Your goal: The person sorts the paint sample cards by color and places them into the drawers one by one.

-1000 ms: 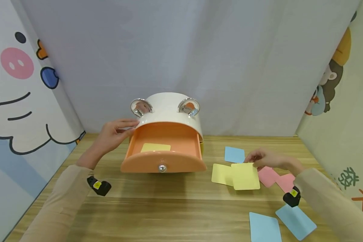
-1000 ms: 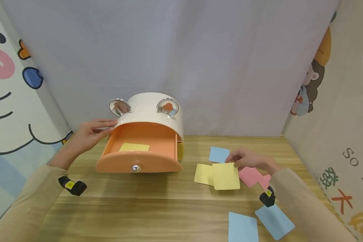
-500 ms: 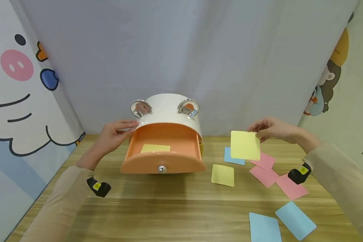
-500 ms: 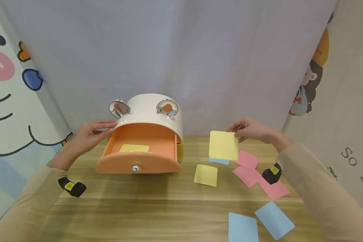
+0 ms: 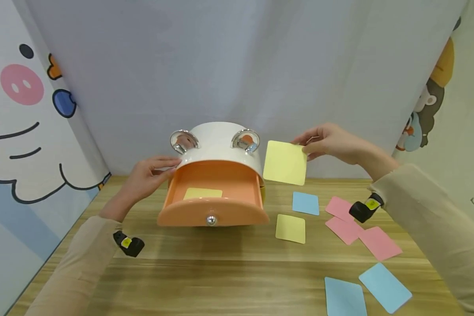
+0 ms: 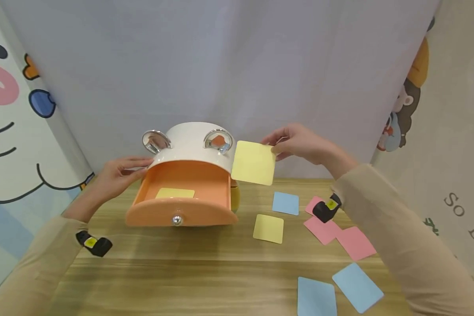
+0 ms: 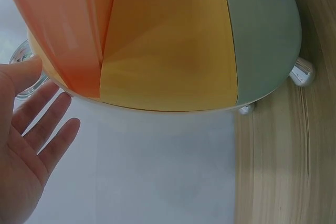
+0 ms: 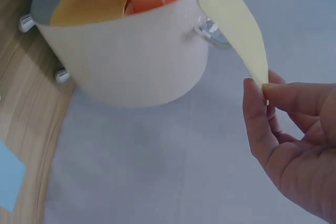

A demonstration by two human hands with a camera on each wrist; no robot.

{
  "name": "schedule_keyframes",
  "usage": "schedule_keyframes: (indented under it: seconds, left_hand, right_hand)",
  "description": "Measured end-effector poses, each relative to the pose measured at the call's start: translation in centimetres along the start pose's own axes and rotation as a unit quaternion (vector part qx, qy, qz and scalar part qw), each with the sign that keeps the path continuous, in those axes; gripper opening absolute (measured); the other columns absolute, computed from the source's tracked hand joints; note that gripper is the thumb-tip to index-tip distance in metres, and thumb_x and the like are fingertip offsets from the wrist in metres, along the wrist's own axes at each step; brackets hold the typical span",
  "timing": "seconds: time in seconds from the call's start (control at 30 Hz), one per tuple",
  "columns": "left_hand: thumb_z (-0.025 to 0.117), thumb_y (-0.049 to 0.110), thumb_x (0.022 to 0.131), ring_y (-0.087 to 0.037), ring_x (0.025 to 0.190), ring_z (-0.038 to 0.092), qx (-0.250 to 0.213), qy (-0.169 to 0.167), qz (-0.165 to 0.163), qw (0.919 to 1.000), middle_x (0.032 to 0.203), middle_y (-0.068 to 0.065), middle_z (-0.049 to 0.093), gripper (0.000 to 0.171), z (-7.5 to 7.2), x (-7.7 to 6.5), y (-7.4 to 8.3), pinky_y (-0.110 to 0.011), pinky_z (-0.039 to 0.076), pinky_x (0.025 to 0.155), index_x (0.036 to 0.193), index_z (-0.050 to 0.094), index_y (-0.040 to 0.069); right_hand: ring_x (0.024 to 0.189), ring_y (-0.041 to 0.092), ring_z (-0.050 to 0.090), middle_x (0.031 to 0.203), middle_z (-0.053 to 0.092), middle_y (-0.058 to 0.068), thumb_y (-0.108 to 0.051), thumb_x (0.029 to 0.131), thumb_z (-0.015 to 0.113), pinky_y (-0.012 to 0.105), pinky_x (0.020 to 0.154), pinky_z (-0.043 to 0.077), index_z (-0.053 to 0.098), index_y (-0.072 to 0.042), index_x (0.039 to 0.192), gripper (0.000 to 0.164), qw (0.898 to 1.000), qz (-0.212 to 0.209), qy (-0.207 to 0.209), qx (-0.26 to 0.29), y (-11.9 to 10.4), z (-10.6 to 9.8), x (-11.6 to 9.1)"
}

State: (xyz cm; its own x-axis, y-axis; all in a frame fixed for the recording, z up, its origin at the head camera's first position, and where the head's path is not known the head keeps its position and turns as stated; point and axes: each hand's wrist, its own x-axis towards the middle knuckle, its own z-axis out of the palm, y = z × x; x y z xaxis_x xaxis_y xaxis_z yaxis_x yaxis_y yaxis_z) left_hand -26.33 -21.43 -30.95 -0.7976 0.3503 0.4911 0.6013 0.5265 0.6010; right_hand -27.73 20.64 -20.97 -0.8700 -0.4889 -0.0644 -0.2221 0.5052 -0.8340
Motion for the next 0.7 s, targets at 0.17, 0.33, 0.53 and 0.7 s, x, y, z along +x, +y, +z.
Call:
schedule_keyframes:
  seconds: [0.17,0.33,0.53,0.7]
  left_hand:
    - [0.059,0.004,0.088,-0.031,0.105,0.055,-0.002,0.0,0.002,1.0,0.116,-0.018,0.059,0.027,0.0,0.0,0.1,-0.036,0.055,0.075,0.113,0.063,-0.002]
    - [0.059,0.003,0.087,-0.03,0.105,0.055,-0.004,0.001,0.004,1.0,0.116,-0.018,0.059,0.026,0.0,0.0,0.1,-0.034,0.055,0.074,0.113,0.063,-0.002]
    - [0.059,0.003,0.087,-0.03,0.105,0.056,-0.008,0.003,0.011,0.9999,0.115,-0.018,0.06,0.027,0.1,0.0,0.1,-0.034,0.055,0.074,0.113,0.063,-0.002]
    - [0.059,0.003,0.087,-0.03,0.105,0.056,-0.01,0.002,0.009,0.9999,0.115,-0.017,0.06,0.027,0.0,0.0,0.1,-0.035,0.055,0.074,0.113,0.063,-0.001]
  right_hand:
    - [0.088,0.019,0.06,0.112,0.059,0.016,0.003,0.087,0.05,0.034,0.08,0.054,0.056,0.007,0.118,0.032,1.0,-0.011,-0.009,0.006,-1.9,2.2,1.6]
    - [0.086,0.019,0.06,0.11,0.06,0.016,0.004,0.087,0.049,0.034,0.078,0.054,0.057,0.006,0.117,0.031,0.999,-0.025,-0.02,0.016,-3.2,4.6,2.5]
    - [0.085,0.019,0.059,0.106,0.059,0.016,0.005,0.088,0.05,0.034,0.076,0.055,0.059,0.005,0.115,0.028,0.999,-0.039,-0.028,0.012,-4.2,7.1,2.8]
    - [0.077,0.018,0.057,0.094,0.06,0.013,0.006,0.087,0.05,0.036,0.077,0.055,0.061,0.003,0.113,0.028,0.998,-0.053,-0.031,-0.001,-4.4,8.8,3.1]
